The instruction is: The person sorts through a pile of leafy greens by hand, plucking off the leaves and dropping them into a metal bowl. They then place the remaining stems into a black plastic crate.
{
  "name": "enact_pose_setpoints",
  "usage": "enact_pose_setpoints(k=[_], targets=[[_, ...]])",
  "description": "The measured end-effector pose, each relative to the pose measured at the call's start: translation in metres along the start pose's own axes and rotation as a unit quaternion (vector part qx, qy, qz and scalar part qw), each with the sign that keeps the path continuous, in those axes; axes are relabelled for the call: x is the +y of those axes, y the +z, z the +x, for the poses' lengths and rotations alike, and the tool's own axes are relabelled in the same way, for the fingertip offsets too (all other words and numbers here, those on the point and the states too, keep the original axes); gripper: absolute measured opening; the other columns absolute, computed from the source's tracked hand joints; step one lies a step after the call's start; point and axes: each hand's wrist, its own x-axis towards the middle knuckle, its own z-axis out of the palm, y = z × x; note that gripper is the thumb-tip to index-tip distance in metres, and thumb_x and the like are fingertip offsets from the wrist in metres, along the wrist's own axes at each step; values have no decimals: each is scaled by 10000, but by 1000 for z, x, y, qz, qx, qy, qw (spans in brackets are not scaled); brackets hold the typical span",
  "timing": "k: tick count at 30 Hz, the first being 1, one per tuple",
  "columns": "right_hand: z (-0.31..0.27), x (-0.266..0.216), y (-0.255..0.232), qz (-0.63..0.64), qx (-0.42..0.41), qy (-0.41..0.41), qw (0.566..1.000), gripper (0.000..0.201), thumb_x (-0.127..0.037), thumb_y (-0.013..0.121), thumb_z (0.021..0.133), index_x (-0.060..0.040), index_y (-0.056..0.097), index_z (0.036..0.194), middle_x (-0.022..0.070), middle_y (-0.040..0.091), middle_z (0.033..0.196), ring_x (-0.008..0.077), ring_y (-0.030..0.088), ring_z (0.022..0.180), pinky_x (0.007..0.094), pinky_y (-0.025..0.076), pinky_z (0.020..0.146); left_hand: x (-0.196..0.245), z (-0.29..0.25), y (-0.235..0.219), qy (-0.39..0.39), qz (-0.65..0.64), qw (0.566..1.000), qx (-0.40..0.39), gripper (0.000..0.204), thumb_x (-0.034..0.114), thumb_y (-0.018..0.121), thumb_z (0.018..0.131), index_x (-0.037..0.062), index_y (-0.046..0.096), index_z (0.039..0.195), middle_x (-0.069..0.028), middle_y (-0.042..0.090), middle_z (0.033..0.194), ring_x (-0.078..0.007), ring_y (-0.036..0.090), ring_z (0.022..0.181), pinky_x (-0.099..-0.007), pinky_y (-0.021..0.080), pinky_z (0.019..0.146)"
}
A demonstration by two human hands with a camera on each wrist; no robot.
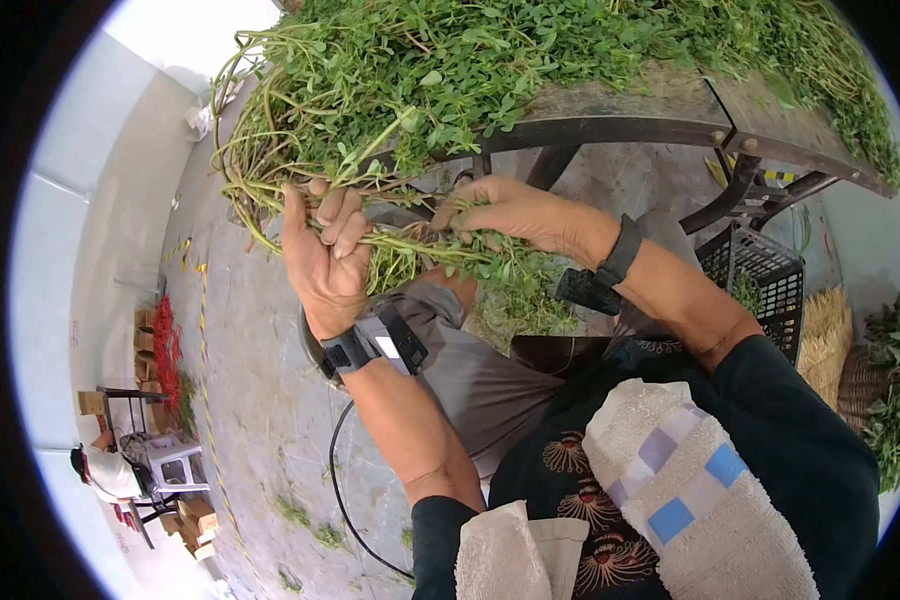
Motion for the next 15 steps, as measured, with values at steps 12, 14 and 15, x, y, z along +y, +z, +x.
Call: enact_pose_setpoints(k=[12,14,15], targets=[[6,22,15,-108,-79,-48,990,399,-268,711,786,-20,633,1089,7,620,918,64,508,781,203,418,700,-8,9,-3,51,-22,997,58,406,344,462,946,-59,486,993,-117,431,763,-152,367,630,-251,377,477],[6,21,16,-153,-63,-97,981,383,-255,713,784,-13,640,1071,1,622,893,62,507,754,206,419,678,-9,10,-4,61,-6,996,67,410,345,462,946,-61,487,1001,-126,451,779,-164,394,645,-264,398,512],[4,17,16,-141,-54,-45,987,353,-247,709,786,-10,651,1042,-6,623,855,59,506,724,208,417,652,-8,10,-4,72,10,994,76,415,347,462,945,-62,488,1008,-134,471,796,-176,422,660,-277,419,548]])
